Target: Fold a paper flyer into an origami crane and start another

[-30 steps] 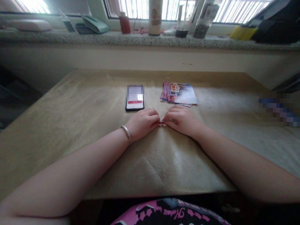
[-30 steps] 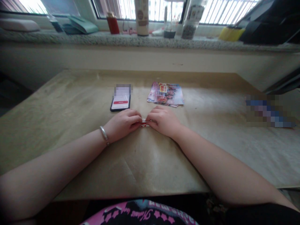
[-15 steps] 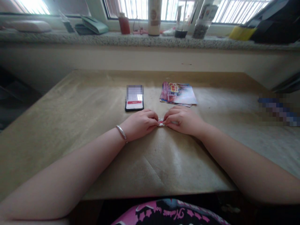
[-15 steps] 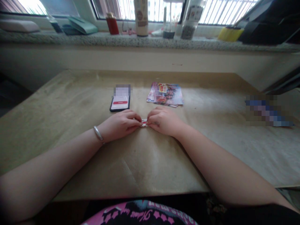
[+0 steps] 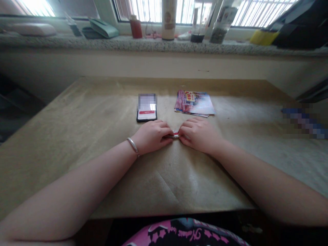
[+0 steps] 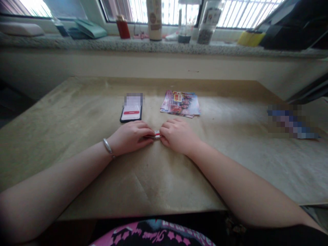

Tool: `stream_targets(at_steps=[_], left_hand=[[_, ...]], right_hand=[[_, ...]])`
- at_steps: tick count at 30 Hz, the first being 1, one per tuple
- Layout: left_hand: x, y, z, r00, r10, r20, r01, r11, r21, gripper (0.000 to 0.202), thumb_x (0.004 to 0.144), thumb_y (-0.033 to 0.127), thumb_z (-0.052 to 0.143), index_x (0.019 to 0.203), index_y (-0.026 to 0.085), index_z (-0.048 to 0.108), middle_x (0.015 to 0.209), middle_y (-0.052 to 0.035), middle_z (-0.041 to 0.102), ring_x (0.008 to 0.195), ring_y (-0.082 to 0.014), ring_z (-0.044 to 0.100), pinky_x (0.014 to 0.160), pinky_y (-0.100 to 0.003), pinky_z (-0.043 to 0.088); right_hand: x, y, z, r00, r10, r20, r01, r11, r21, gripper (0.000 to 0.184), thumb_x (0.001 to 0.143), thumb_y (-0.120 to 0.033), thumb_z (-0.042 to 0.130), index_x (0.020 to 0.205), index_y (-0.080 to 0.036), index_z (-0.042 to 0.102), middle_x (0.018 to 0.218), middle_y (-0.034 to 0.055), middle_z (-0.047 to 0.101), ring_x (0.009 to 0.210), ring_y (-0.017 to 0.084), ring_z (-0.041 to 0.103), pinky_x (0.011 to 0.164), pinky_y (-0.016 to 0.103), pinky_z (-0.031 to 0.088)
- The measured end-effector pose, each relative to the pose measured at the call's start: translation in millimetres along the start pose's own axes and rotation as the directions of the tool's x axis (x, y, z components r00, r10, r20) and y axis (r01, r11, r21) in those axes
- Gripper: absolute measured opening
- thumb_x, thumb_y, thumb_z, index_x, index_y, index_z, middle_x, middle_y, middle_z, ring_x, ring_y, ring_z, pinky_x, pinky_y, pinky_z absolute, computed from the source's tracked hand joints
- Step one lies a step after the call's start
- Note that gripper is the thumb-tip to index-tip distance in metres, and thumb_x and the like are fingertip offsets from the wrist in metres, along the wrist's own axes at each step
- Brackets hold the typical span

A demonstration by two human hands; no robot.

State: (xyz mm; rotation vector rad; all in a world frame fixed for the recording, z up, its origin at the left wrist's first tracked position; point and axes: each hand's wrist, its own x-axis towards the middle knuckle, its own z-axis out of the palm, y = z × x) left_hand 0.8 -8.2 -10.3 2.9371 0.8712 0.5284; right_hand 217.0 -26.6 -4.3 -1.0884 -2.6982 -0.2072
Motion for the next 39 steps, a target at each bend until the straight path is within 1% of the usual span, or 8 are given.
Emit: stream_targets(at_steps=[5, 8, 13, 17, 22, 28, 34, 39], left_hand=[[1, -1, 2.0, 0.999, -0.033, 0.000, 0.033, 0.999, -0.021, 0.017, 0.085, 0.031, 0.060, 0.091, 0.017, 0.068, 0.088, -0.0050, 0.066, 0.078, -0.0159, 0.058, 0.069, -0.026, 0.045], [1, -2, 4.4, 0.995, -0.080, -0.061, 0.075, 0.993, -0.090, 0.014, 0.085, 0.028, 0.059, 0.087, 0.017, 0.067, 0.084, -0.0037, 0.064, 0.074, -0.0136, 0.057, 0.066, -0.024, 0.044], [1, -2, 6.3, 0.951, -0.250, -0.181, 0.208, 0.953, -0.222, 0.017, 0.084, 0.032, 0.062, 0.078, 0.016, 0.064, 0.072, -0.0007, 0.062, 0.064, -0.0110, 0.054, 0.058, -0.022, 0.040], [1, -2, 6.7, 0.934, -0.268, -0.238, 0.214, 0.950, -0.228, 0.016, 0.084, 0.031, 0.064, 0.077, 0.017, 0.063, 0.071, -0.0008, 0.063, 0.066, -0.0120, 0.056, 0.061, -0.023, 0.042], [2, 2, 5.1, 0.937, -0.214, -0.277, 0.150, 0.960, -0.235, 0.010, 0.084, 0.024, 0.064, 0.076, 0.017, 0.063, 0.073, -0.0006, 0.064, 0.069, -0.0126, 0.056, 0.066, -0.025, 0.043], [3, 6, 4.0, 0.908, -0.298, -0.295, 0.179, 0.911, -0.371, 0.013, 0.084, 0.028, 0.065, 0.077, 0.017, 0.065, 0.074, -0.0007, 0.066, 0.069, -0.0121, 0.058, 0.067, -0.025, 0.044], [4, 0, 7.4, 0.894, -0.395, -0.212, 0.216, 0.795, -0.567, 0.025, 0.084, 0.039, 0.061, 0.089, 0.017, 0.069, 0.081, -0.0032, 0.070, 0.074, -0.0137, 0.062, 0.068, -0.025, 0.047], [5, 0, 6.9, 0.897, -0.366, -0.247, 0.186, 0.821, -0.540, 0.030, 0.088, 0.040, 0.055, 0.074, 0.015, 0.066, 0.070, -0.0023, 0.065, 0.066, -0.0119, 0.057, 0.063, -0.023, 0.043]], right_hand=[[1, -2, 4, 0.993, 0.097, -0.068, -0.094, 0.994, 0.047, 0.014, 0.082, -0.023, 0.054, 0.077, -0.018, 0.066, 0.078, 0.0073, 0.069, 0.075, 0.021, 0.060, 0.077, 0.034, 0.040], [0, 4, 9, 0.977, 0.186, -0.109, -0.161, 0.965, 0.207, 0.008, 0.077, -0.021, 0.057, 0.074, -0.019, 0.065, 0.075, 0.0054, 0.069, 0.074, 0.020, 0.060, 0.075, 0.032, 0.041], [0, 9, 16, 0.955, 0.292, -0.045, -0.227, 0.822, 0.522, 0.005, 0.074, -0.019, 0.058, 0.075, -0.020, 0.063, 0.074, 0.0023, 0.068, 0.067, 0.015, 0.058, 0.061, 0.026, 0.040], [0, 5, 15, 0.963, 0.264, -0.054, -0.206, 0.852, 0.480, 0.005, 0.074, -0.018, 0.057, 0.077, -0.019, 0.062, 0.074, 0.0030, 0.064, 0.069, 0.015, 0.056, 0.062, 0.026, 0.039], [1, 1, 11, 0.973, 0.221, -0.065, -0.170, 0.880, 0.443, 0.011, 0.082, -0.030, 0.060, 0.079, -0.019, 0.062, 0.072, 0.0026, 0.061, 0.070, 0.016, 0.054, 0.064, 0.027, 0.038], [2, -2, 14, 0.952, 0.298, -0.068, -0.213, 0.807, 0.551, 0.014, 0.084, -0.025, 0.058, 0.071, -0.019, 0.061, 0.068, 0.0019, 0.057, 0.069, 0.015, 0.052, 0.062, 0.026, 0.037], [4, -5, 19, 0.941, 0.338, -0.015, -0.238, 0.694, 0.680, 0.017, 0.083, -0.026, 0.058, 0.068, -0.019, 0.056, 0.065, -0.0010, 0.054, 0.061, 0.011, 0.047, 0.058, 0.024, 0.034], [4, -4, 21, 0.945, 0.319, 0.068, -0.271, 0.654, 0.706, 0.015, 0.082, -0.028, 0.058, 0.071, -0.018, 0.059, 0.064, -0.0017, 0.053, 0.060, 0.011, 0.046, 0.057, 0.025, 0.033]])
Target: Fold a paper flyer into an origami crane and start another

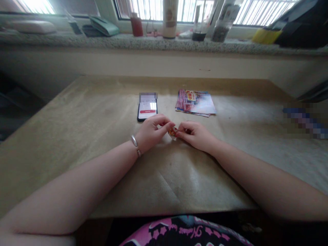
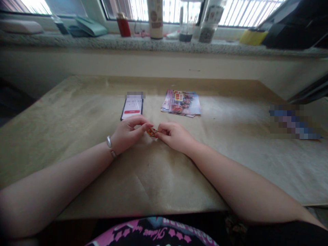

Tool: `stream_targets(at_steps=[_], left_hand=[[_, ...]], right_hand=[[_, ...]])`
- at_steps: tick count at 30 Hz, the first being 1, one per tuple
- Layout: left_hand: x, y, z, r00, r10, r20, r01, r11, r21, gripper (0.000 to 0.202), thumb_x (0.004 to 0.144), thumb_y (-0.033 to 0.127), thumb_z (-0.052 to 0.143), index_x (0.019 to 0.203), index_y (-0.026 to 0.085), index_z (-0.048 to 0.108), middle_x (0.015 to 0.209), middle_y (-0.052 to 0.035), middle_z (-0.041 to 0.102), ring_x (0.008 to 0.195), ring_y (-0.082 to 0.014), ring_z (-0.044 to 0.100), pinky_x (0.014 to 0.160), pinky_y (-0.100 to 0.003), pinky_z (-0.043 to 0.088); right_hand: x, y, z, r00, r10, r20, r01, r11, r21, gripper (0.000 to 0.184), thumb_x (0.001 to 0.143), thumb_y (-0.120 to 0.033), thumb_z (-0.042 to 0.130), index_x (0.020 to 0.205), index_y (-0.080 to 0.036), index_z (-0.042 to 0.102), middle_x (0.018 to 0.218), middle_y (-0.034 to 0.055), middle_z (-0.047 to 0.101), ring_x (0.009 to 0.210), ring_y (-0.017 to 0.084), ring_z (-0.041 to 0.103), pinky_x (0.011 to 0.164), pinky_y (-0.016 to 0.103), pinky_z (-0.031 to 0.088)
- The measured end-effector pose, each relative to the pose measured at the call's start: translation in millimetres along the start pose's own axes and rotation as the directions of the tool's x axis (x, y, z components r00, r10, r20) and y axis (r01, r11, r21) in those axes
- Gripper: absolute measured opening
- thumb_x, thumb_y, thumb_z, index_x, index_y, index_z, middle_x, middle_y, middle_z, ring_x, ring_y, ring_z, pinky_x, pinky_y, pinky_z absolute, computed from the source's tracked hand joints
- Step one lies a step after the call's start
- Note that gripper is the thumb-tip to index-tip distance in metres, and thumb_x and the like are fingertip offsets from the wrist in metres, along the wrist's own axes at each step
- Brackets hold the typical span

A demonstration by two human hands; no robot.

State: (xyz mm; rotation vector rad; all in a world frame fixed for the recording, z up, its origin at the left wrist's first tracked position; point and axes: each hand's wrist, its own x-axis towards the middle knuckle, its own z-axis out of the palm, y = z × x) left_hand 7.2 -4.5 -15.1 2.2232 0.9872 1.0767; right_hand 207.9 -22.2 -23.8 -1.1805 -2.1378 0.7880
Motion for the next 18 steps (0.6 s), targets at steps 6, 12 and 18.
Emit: stream_targets(at_steps=[6, 12, 18], left_hand=[[-1, 4, 3.8, 1.000, -0.019, -0.018, 0.018, 0.999, -0.050, 0.025, 0.087, 0.038, 0.055, 0.079, 0.016, 0.064, 0.072, -0.0012, 0.063, 0.068, -0.0114, 0.056, 0.064, -0.023, 0.043], [-3, 9, 6.6, 0.971, -0.190, 0.142, 0.200, 0.978, -0.059, 0.028, 0.079, 0.041, 0.066, 0.086, 0.015, 0.063, 0.074, -0.0002, 0.063, 0.061, -0.0099, 0.052, 0.056, -0.021, 0.040], [-2, 11, 3.1, 0.955, -0.227, 0.193, 0.229, 0.973, 0.015, 0.024, 0.081, 0.039, 0.065, 0.086, 0.016, 0.070, 0.071, 0.0007, 0.065, 0.060, -0.0092, 0.050, 0.056, -0.021, 0.037]], right_hand=[[0, -3, 0, 1.000, 0.025, -0.009, -0.024, 0.996, 0.082, 0.017, 0.081, -0.029, 0.057, 0.069, -0.018, 0.059, 0.063, -0.0020, 0.052, 0.059, 0.011, 0.044, 0.057, 0.025, 0.032], [2, 1, 0, 0.994, 0.097, -0.047, -0.084, 0.972, 0.218, 0.022, 0.080, -0.037, 0.057, 0.068, -0.018, 0.057, 0.059, -0.0033, 0.047, 0.058, 0.011, 0.040, 0.056, 0.026, 0.030], [3, 4, 1, 0.992, 0.118, -0.051, -0.100, 0.956, 0.275, 0.022, 0.078, -0.039, 0.058, 0.069, -0.019, 0.057, 0.058, -0.0037, 0.046, 0.057, 0.011, 0.040, 0.055, 0.026, 0.030]])
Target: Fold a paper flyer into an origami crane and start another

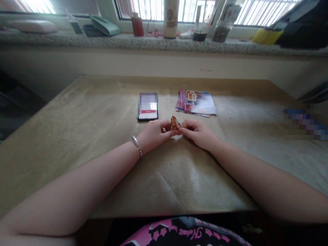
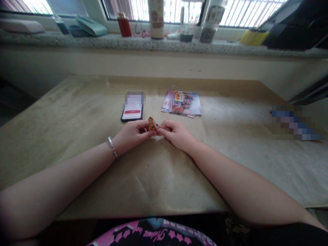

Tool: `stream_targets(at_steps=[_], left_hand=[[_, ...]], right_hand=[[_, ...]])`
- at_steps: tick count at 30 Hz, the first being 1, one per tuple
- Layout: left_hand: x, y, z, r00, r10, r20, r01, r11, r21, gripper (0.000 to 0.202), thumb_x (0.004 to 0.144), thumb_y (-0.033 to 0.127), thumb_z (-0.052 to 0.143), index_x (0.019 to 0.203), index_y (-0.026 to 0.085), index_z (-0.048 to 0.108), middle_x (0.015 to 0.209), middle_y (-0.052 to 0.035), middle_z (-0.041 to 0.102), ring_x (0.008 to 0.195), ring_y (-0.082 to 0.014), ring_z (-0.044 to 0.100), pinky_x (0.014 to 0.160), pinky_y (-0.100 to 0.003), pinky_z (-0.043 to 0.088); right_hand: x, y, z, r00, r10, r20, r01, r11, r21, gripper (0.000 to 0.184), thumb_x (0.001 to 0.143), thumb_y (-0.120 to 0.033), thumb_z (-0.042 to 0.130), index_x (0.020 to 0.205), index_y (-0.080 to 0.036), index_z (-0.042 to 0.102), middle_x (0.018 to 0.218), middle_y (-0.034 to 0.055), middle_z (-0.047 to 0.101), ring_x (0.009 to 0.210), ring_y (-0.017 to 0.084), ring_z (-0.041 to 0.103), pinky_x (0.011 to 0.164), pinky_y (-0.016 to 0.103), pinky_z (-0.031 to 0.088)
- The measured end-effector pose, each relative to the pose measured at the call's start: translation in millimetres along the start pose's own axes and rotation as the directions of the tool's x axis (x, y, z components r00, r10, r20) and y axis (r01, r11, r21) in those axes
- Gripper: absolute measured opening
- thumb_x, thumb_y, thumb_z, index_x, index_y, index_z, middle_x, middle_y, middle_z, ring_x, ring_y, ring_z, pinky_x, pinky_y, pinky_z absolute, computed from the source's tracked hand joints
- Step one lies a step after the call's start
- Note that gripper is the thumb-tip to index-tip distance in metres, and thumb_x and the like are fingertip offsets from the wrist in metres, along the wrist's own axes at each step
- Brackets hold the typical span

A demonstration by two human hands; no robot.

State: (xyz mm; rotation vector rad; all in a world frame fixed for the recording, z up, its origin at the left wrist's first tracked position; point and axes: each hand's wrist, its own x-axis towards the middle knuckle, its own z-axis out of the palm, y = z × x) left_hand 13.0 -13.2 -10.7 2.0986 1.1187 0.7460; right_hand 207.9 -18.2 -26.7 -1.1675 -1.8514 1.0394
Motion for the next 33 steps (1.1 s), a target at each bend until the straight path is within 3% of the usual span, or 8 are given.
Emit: stream_targets(at_steps=[5, 10, 15, 20, 23, 27, 33], left_hand=[[1, -5, 0.1, 1.000, -0.006, 0.010, 0.006, 1.000, -0.005, 0.022, 0.081, 0.035, 0.063, 0.088, 0.016, 0.071, 0.076, -0.0011, 0.067, 0.065, -0.0109, 0.054, 0.059, -0.021, 0.040], [2, -7, -0.6, 0.998, 0.055, 0.001, -0.055, 0.997, 0.058, 0.012, 0.081, 0.023, 0.060, 0.082, 0.015, 0.068, 0.073, -0.0004, 0.064, 0.063, -0.0099, 0.052, 0.057, -0.020, 0.038], [3, -8, 0.7, 0.995, 0.098, 0.010, -0.098, 0.989, 0.113, 0.010, 0.082, 0.022, 0.058, 0.083, 0.014, 0.065, 0.071, 0.0004, 0.060, 0.061, -0.0095, 0.049, 0.057, -0.021, 0.038], [2, -6, 1.6, 0.974, 0.223, -0.032, -0.211, 0.952, 0.222, 0.001, 0.075, 0.015, 0.059, 0.075, 0.015, 0.060, 0.069, 0.0015, 0.056, 0.064, -0.0101, 0.049, 0.059, -0.021, 0.037], [1, -5, -2.3, 0.969, 0.246, -0.016, -0.237, 0.948, 0.210, 0.007, 0.080, 0.021, 0.059, 0.079, 0.015, 0.061, 0.072, 0.0007, 0.058, 0.067, -0.0109, 0.050, 0.061, -0.022, 0.039], [1, -5, -6.9, 0.977, 0.211, 0.037, -0.214, 0.964, 0.158, 0.015, 0.083, 0.031, 0.062, 0.084, 0.017, 0.063, 0.074, 0.0000, 0.059, 0.068, -0.0119, 0.051, 0.061, -0.022, 0.039], [3, -7, -6.1, 0.981, 0.191, 0.024, -0.190, 0.944, 0.269, 0.016, 0.086, 0.029, 0.058, 0.076, 0.016, 0.062, 0.068, -0.0002, 0.056, 0.066, -0.0124, 0.049, 0.061, -0.024, 0.035]], right_hand=[[1, 0, -1, 0.999, 0.049, -0.004, -0.048, 0.998, 0.032, 0.025, 0.077, -0.043, 0.058, 0.069, -0.019, 0.056, 0.058, -0.0042, 0.045, 0.055, 0.011, 0.037, 0.052, 0.026, 0.028], [0, -2, 1, 0.998, 0.055, 0.013, -0.054, 0.997, -0.061, 0.022, 0.076, -0.040, 0.060, 0.073, -0.019, 0.057, 0.061, -0.0026, 0.052, 0.056, 0.011, 0.044, 0.054, 0.026, 0.033], [-3, -7, 3, 0.999, 0.037, 0.010, -0.034, 0.981, -0.191, 0.015, 0.078, -0.033, 0.058, 0.073, -0.019, 0.055, 0.059, -0.0031, 0.052, 0.053, 0.011, 0.044, 0.051, 0.025, 0.033], [-8, -14, 3, 0.992, -0.122, -0.025, 0.097, 0.881, -0.464, 0.009, 0.079, -0.023, 0.058, 0.073, -0.019, 0.054, 0.066, 0.0002, 0.059, 0.061, 0.013, 0.049, 0.060, 0.027, 0.034], [-10, -16, 2, 0.977, -0.210, -0.039, 0.151, 0.811, -0.565, 0.009, 0.081, -0.022, 0.059, 0.073, -0.019, 0.055, 0.069, 0.0022, 0.060, 0.066, 0.016, 0.051, 0.065, 0.029, 0.035], [-9, -14, 0, 0.970, -0.238, -0.054, 0.167, 0.810, -0.562, 0.010, 0.083, -0.024, 0.058, 0.074, -0.020, 0.056, 0.071, 0.0029, 0.061, 0.068, 0.017, 0.052, 0.065, 0.030, 0.035], [-7, -10, 1, 0.983, -0.171, -0.062, 0.126, 0.889, -0.441, 0.012, 0.081, -0.027, 0.059, 0.072, -0.020, 0.057, 0.070, 0.0017, 0.062, 0.068, 0.016, 0.053, 0.063, 0.028, 0.038]])
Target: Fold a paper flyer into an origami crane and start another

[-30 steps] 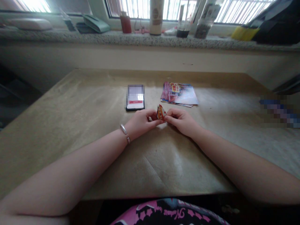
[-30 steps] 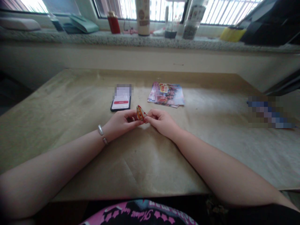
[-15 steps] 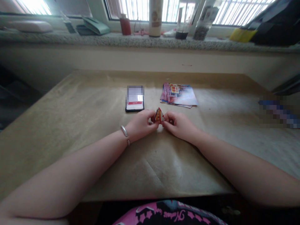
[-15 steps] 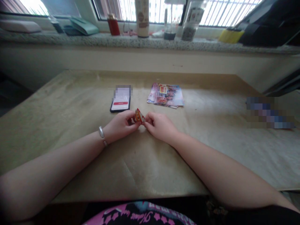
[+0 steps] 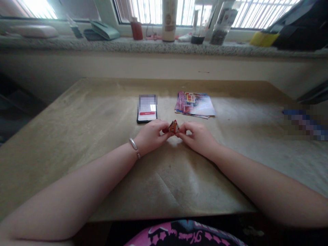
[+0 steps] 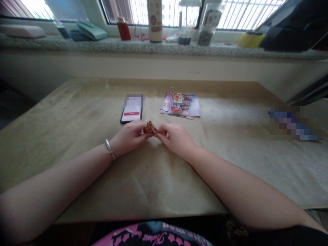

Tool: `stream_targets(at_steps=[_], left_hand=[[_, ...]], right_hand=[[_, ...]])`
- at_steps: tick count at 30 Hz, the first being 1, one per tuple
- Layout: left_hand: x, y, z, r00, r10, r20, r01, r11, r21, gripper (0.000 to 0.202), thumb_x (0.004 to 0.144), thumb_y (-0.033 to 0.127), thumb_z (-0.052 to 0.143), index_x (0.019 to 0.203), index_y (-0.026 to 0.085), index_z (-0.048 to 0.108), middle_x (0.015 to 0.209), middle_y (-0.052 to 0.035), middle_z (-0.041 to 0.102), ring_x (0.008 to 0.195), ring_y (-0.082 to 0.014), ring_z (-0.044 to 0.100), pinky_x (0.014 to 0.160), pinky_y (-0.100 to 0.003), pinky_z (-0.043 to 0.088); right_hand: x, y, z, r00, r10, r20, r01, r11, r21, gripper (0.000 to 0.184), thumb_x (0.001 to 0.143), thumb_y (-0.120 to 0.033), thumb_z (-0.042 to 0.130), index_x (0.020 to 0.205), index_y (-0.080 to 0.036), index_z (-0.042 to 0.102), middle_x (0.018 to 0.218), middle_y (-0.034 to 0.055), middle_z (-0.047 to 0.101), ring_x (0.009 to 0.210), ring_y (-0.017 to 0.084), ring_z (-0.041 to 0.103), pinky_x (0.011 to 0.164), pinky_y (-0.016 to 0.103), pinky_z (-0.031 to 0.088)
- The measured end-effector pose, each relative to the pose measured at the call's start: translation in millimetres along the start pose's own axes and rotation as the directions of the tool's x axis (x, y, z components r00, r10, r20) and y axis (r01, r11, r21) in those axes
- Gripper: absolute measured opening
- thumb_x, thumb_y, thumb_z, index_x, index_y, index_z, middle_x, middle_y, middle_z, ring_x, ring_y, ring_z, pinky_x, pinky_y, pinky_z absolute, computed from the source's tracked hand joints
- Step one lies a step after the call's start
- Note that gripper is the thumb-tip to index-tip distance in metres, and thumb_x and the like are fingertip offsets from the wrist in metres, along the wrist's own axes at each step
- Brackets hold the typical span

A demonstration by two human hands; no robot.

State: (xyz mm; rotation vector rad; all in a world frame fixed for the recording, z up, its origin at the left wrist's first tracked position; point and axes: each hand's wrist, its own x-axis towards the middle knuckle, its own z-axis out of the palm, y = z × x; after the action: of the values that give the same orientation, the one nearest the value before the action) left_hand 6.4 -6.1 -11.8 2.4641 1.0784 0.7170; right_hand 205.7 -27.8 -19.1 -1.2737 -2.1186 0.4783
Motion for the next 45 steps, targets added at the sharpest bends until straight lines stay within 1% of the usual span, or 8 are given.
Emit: stream_targets(at_steps=[5, 9, 14, 19, 28, 35, 40, 45], left_hand=[[0.8, 3.3, 1.7, 0.998, -0.057, 0.018, 0.056, 0.995, 0.079, 0.017, 0.083, 0.023, 0.057, 0.068, 0.016, 0.055, 0.064, 0.0004, 0.051, 0.062, -0.0120, 0.045, 0.058, -0.024, 0.033], [0.8, 3.8, 3.3, 0.997, -0.051, 0.059, 0.049, 0.998, 0.041, 0.012, 0.083, 0.022, 0.055, 0.073, 0.015, 0.057, 0.067, 0.0000, 0.054, 0.064, -0.0124, 0.047, 0.059, -0.024, 0.034], [0.3, 2.7, 2.4, 0.995, -0.021, 0.095, 0.027, 0.998, -0.064, 0.012, 0.085, 0.023, 0.054, 0.080, 0.015, 0.061, 0.069, 0.0004, 0.055, 0.065, -0.0118, 0.048, 0.060, -0.023, 0.035], [0.1, 3.7, -0.2, 0.999, -0.051, -0.002, 0.050, 0.993, -0.106, 0.019, 0.083, 0.033, 0.060, 0.074, 0.016, 0.060, 0.068, 0.0015, 0.053, 0.064, -0.0113, 0.046, 0.060, -0.023, 0.034], [0.7, -0.3, -1.2, 0.990, -0.139, 0.015, 0.135, 0.924, -0.357, 0.015, 0.080, 0.030, 0.060, 0.081, 0.017, 0.066, 0.072, 0.0009, 0.062, 0.067, -0.0112, 0.053, 0.062, -0.022, 0.040], [0.0, 0.6, -0.3, 0.985, -0.164, -0.044, 0.141, 0.934, -0.329, 0.013, 0.080, 0.026, 0.059, 0.074, 0.016, 0.064, 0.072, -0.0001, 0.066, 0.066, -0.0113, 0.055, 0.062, -0.023, 0.041], [0.0, -2.3, 1.5, 0.982, -0.190, 0.007, 0.178, 0.907, -0.382, 0.016, 0.080, 0.030, 0.060, 0.078, 0.016, 0.065, 0.075, -0.0017, 0.068, 0.069, -0.0128, 0.058, 0.065, -0.024, 0.044], [-0.9, -2.0, 0.9, 0.985, -0.155, 0.080, 0.175, 0.878, -0.445, 0.017, 0.081, 0.030, 0.060, 0.079, 0.015, 0.068, 0.078, -0.0038, 0.069, 0.073, -0.0145, 0.062, 0.068, -0.026, 0.048]], right_hand=[[1.5, 0.0, 1.5, 0.997, 0.049, 0.054, -0.051, 0.998, 0.038, 0.015, 0.080, -0.030, 0.059, 0.069, -0.020, 0.054, 0.062, -0.0018, 0.055, 0.057, 0.011, 0.045, 0.056, 0.026, 0.033], [2.1, -0.9, 0.4, 0.997, -0.017, 0.077, 0.021, 0.999, -0.046, 0.019, 0.081, -0.028, 0.056, 0.066, -0.020, 0.048, 0.066, 0.0004, 0.054, 0.061, 0.013, 0.045, 0.058, 0.026, 0.032], [2.3, -2.1, -0.7, 0.992, -0.073, 0.099, 0.089, 0.982, -0.164, 0.017, 0.083, -0.027, 0.055, 0.069, -0.020, 0.048, 0.069, 0.0033, 0.056, 0.066, 0.016, 0.047, 0.061, 0.028, 0.032], [1.9, -1.3, 0.7, 0.981, -0.109, 0.158, 0.144, 0.962, -0.232, 0.015, 0.084, -0.026, 0.053, 0.070, -0.020, 0.050, 0.069, 0.0043, 0.058, 0.067, 0.017, 0.049, 0.063, 0.029, 0.033], [0.8, 3.9, 2.6, 0.982, -0.122, 0.142, 0.139, 0.983, -0.119, 0.017, 0.081, -0.026, 0.058, 0.066, -0.020, 0.051, 0.063, -0.0001, 0.056, 0.059, 0.012, 0.046, 0.058, 0.026, 0.031], [1.7, 1.5, 0.6, 0.974, -0.169, 0.149, 0.175, 0.984, -0.026, 0.015, 0.078, -0.025, 0.061, 0.066, -0.020, 0.053, 0.059, -0.0027, 0.054, 0.057, 0.011, 0.046, 0.060, 0.026, 0.033], [-0.2, -0.3, -4.4, 0.996, -0.066, 0.056, 0.057, 0.989, 0.137, 0.008, 0.081, -0.026, 0.058, 0.086, -0.020, 0.058, 0.071, -0.0002, 0.060, 0.064, 0.013, 0.052, 0.063, 0.027, 0.040], [-1.5, 3.8, -5.1, 0.987, -0.098, -0.126, 0.121, 0.973, 0.195, 0.010, 0.085, -0.028, 0.056, 0.092, -0.022, 0.060, 0.079, 0.0026, 0.063, 0.077, 0.017, 0.057, 0.075, 0.032, 0.046]])
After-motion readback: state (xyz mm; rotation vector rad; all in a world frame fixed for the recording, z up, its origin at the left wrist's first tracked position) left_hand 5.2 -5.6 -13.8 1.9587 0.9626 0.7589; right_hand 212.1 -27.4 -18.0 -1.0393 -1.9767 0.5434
